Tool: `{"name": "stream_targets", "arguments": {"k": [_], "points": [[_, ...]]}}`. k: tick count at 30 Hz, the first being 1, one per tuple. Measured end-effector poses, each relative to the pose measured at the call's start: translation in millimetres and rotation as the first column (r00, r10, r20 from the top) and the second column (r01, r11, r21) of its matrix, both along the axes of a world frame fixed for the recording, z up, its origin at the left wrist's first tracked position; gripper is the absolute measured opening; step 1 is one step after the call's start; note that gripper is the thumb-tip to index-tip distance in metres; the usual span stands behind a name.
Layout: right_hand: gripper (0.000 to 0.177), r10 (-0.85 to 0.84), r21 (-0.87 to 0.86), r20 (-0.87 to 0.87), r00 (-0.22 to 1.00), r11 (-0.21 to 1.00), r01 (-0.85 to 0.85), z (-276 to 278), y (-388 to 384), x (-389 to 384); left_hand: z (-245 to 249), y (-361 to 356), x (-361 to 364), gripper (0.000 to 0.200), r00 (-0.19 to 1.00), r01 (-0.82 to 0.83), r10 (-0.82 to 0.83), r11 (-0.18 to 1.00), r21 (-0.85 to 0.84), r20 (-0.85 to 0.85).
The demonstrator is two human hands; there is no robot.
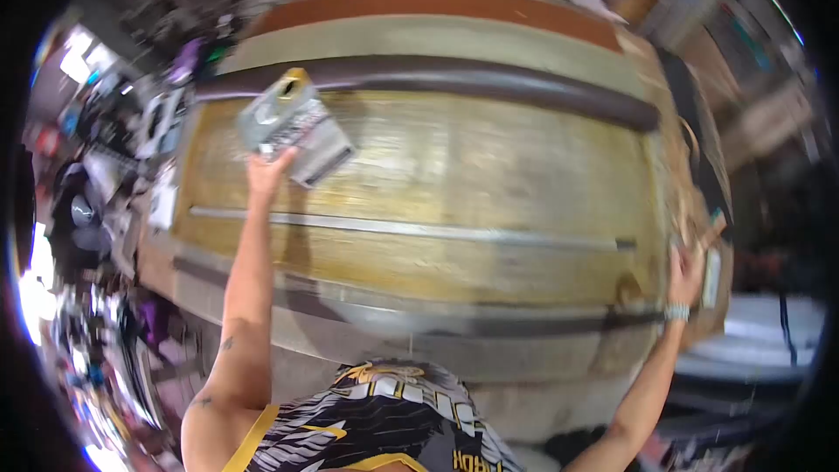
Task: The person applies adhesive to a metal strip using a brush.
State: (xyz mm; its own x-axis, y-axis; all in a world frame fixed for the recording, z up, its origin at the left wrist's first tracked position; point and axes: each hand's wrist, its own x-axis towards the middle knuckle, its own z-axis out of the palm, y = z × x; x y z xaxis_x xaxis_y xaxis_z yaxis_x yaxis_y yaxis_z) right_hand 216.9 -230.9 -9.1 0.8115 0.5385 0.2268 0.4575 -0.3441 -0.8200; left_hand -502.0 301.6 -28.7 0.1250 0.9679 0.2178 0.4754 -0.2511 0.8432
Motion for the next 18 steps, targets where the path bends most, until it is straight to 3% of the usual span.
{"name": "stream_targets", "arguments": {"k": [1, 2, 3, 4, 5, 7, 9, 13, 18], "points": [[0.055, 0.090, -0.129, 0.029, 0.995, 0.988, -0.086, 10.1, -7.2, 2.9, 5.8, 1.6, 5.9, 0.082, 0.991, 0.018, -0.015, 1.000, -0.021, 0.136], [0.056, 0.063, -0.122, 0.066, 0.996, 0.991, -0.055, 33.3, -3.4, -23.0, 14.4, -0.7, 19.0, 0.085, 0.978, 0.005, -0.029, 0.993, 0.115, 0.206], [0.056, 0.123, -0.043, 0.058, 0.991, 0.992, -0.121, 73.7, 11.1, -62.9, 18.9, 11.9, 23.8, 0.090, 1.000, -0.015, 0.012, 0.983, 0.182, 0.018], [0.051, 0.077, -0.039, 0.141, 0.987, 0.997, -0.072, 87.7, 7.0, -74.4, 45.3, 2.8, 49.7, 0.098, 0.992, -0.024, 0.060, 0.956, 0.293, -0.112], [0.038, 0.054, -0.142, 0.188, 0.981, 0.990, -0.028, 122.9, 15.5, -100.2, 37.5, 12.4, 66.2, 0.107, 0.994, -0.015, 0.055, 0.928, 0.373, -0.095], [0.030, 0.072, -0.173, 0.370, 0.926, 0.985, -0.007, 171.6, 25.2, -144.3, 72.8, 1.2, 78.5, 0.112, 0.993, 0.085, -0.054, 0.938, 0.335, -0.102], [0.030, 0.079, -0.220, 0.408, 0.910, 0.975, 0.014, 197.8, 35.4, -179.4, 85.1, -7.5, 83.7, 0.111, 0.983, 0.175, -0.185, 0.915, 0.363, -0.009], [0.032, 0.084, -0.102, 0.385, 0.919, 0.994, -0.048, 229.2, -3.2, -176.4, 139.5, -59.7, 131.2, 0.096, 0.893, 0.349, -0.418, 0.876, 0.332, 0.165], [0.045, 0.084, -0.019, 0.314, 0.946, 0.996, -0.082, 238.2, -53.2, -152.7, 145.5, -139.3, 194.1, 0.077, 0.769, 0.462, -0.532, 0.846, 0.268, 0.355]]}}
